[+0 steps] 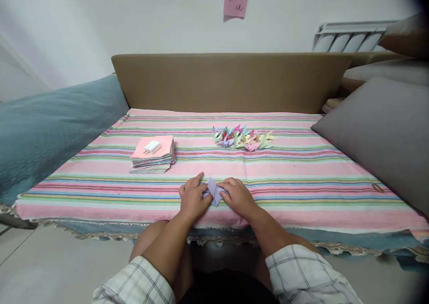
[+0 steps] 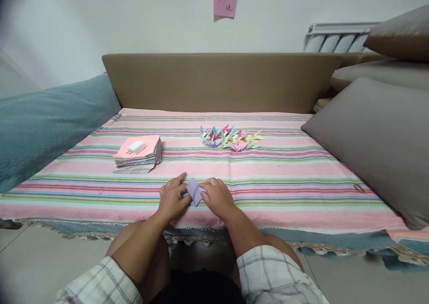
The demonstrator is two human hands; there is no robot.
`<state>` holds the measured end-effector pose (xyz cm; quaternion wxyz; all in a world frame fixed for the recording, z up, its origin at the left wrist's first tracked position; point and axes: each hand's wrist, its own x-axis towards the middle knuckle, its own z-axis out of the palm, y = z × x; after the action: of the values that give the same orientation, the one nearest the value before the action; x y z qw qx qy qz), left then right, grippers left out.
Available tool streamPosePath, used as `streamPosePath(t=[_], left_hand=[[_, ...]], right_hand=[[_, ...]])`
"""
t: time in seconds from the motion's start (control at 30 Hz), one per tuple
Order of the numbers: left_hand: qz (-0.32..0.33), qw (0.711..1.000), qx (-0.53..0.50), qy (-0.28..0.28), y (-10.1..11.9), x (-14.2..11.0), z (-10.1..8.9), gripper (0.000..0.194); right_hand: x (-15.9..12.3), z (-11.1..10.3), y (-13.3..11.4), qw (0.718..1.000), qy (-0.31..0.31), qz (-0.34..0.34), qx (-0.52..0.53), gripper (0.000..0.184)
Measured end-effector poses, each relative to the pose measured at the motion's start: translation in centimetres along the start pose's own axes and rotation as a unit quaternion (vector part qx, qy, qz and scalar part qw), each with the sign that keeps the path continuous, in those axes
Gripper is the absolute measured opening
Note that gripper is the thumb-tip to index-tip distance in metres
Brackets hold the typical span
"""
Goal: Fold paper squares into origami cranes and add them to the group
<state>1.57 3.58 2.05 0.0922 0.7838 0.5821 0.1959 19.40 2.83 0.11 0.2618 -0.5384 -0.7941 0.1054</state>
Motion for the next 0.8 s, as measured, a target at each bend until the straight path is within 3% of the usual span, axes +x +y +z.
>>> streamPosePath(t=[0.8], left_hand=[[0.007, 1.000, -0.010, -0.014, 0.28, 0.24, -0.01, 0.019]], right_hand=[[-0.07, -0.50, -0.12, 0.999, -0.025, 0.003, 0.028, 0.037]])
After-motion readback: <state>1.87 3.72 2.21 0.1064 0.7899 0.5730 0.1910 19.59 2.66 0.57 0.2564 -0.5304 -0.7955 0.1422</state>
